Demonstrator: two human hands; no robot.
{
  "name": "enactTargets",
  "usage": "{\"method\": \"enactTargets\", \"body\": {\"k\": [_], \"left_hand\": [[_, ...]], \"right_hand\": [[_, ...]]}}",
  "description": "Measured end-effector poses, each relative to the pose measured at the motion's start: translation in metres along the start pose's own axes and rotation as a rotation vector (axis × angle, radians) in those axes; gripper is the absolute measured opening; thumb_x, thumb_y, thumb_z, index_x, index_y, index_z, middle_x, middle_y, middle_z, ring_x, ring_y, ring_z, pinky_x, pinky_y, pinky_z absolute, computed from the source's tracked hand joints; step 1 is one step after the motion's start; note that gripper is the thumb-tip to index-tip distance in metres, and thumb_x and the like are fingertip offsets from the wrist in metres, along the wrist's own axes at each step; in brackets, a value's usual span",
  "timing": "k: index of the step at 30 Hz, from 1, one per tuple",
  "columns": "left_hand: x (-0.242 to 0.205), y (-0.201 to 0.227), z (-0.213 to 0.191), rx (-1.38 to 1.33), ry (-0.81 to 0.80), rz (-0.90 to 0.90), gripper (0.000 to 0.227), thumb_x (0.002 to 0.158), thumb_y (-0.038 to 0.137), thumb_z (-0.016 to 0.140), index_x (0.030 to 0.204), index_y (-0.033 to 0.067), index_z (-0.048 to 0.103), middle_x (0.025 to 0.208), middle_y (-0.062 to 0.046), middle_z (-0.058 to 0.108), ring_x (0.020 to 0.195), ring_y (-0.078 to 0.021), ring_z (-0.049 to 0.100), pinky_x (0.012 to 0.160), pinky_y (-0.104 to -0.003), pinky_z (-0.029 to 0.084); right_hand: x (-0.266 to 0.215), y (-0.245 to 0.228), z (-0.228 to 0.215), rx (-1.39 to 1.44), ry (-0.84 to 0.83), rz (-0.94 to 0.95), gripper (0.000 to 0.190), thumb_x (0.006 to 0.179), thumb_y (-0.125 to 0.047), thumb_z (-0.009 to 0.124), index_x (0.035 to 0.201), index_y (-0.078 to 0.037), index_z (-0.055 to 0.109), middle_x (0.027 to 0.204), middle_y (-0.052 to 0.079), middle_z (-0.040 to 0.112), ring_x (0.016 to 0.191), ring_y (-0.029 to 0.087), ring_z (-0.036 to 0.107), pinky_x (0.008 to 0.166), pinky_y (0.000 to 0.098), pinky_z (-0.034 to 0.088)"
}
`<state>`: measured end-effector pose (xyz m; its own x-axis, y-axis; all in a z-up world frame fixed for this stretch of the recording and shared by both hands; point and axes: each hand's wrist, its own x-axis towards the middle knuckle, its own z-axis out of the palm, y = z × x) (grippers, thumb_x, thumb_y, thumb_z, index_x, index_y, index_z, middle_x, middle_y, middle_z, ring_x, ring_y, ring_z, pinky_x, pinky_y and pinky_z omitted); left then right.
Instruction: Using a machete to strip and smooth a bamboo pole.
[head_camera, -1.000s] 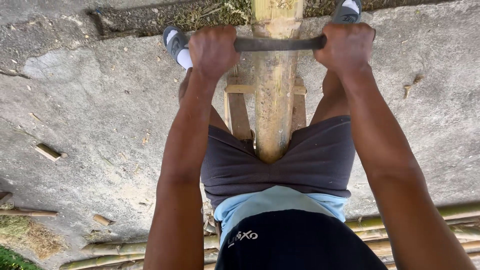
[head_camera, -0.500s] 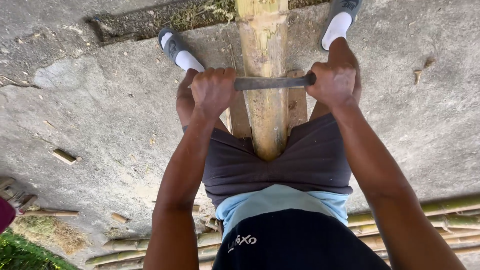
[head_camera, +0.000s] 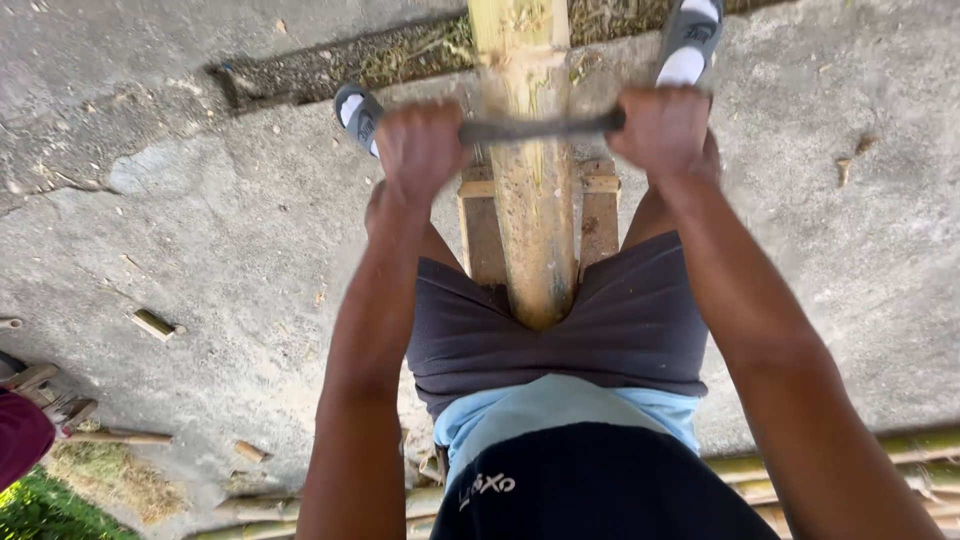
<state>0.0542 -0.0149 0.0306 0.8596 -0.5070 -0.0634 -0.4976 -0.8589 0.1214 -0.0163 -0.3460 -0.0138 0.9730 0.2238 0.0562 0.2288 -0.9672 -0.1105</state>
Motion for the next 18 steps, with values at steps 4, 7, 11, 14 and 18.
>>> {"method": "enactTargets", "body": {"k": [4, 7, 11, 14, 18], "left_hand": [[-0.052, 0.026, -0.006, -0.067, -0.022, 0.015, 0.015, 0.077, 0.018, 0.075, 0.067, 0.0122, 0.064, 0.059, -0.004, 0.063, 0.049, -0.0172, 0.059, 0.044, -0.035, 0.047], [-0.053, 0.028, -0.006, -0.118, -0.039, 0.003, 0.013, 0.071, 0.017, 0.076, 0.067, 0.0118, 0.064, 0.062, -0.005, 0.066, 0.053, -0.0204, 0.064, 0.047, -0.037, 0.050], [-0.039, 0.020, -0.005, -0.118, -0.044, -0.007, 0.015, 0.068, 0.015, 0.075, 0.065, 0.0116, 0.062, 0.062, -0.005, 0.066, 0.055, -0.0215, 0.065, 0.047, -0.037, 0.050], [-0.026, 0.011, -0.002, -0.129, -0.125, -0.039, 0.021, 0.077, 0.015, 0.075, 0.062, 0.0112, 0.060, 0.058, -0.005, 0.064, 0.050, -0.0202, 0.063, 0.043, -0.037, 0.048], [0.021, -0.020, 0.012, -0.096, -0.110, -0.024, 0.038, 0.098, 0.018, 0.072, 0.062, 0.0145, 0.059, 0.051, -0.001, 0.058, 0.039, -0.0144, 0.056, 0.035, -0.036, 0.042]], "right_hand": [[-0.049, -0.025, -0.022, 0.205, -0.175, 0.066, 0.029, 0.092, -0.023, 0.072, 0.066, -0.014, 0.066, 0.053, -0.001, 0.056, 0.040, 0.011, 0.048, 0.044, 0.0326, 0.043], [-0.053, -0.025, -0.027, 0.190, -0.198, 0.066, 0.022, 0.086, -0.025, 0.074, 0.068, -0.014, 0.068, 0.054, 0.000, 0.059, 0.043, 0.013, 0.051, 0.047, 0.0337, 0.044], [-0.038, -0.018, -0.023, 0.162, -0.136, 0.051, 0.011, 0.076, -0.024, 0.076, 0.072, -0.015, 0.072, 0.057, 0.001, 0.061, 0.048, 0.016, 0.053, 0.050, 0.0342, 0.045], [-0.024, -0.008, -0.014, 0.106, -0.180, 0.049, 0.015, 0.080, -0.021, 0.076, 0.068, -0.015, 0.069, 0.052, -0.001, 0.054, 0.043, 0.014, 0.049, 0.046, 0.0335, 0.042], [0.020, 0.012, 0.005, 0.059, -0.030, -0.020, 0.026, 0.082, -0.016, 0.072, 0.060, -0.017, 0.060, 0.048, -0.007, 0.047, 0.042, 0.010, 0.042, 0.047, 0.0306, 0.036]]}}
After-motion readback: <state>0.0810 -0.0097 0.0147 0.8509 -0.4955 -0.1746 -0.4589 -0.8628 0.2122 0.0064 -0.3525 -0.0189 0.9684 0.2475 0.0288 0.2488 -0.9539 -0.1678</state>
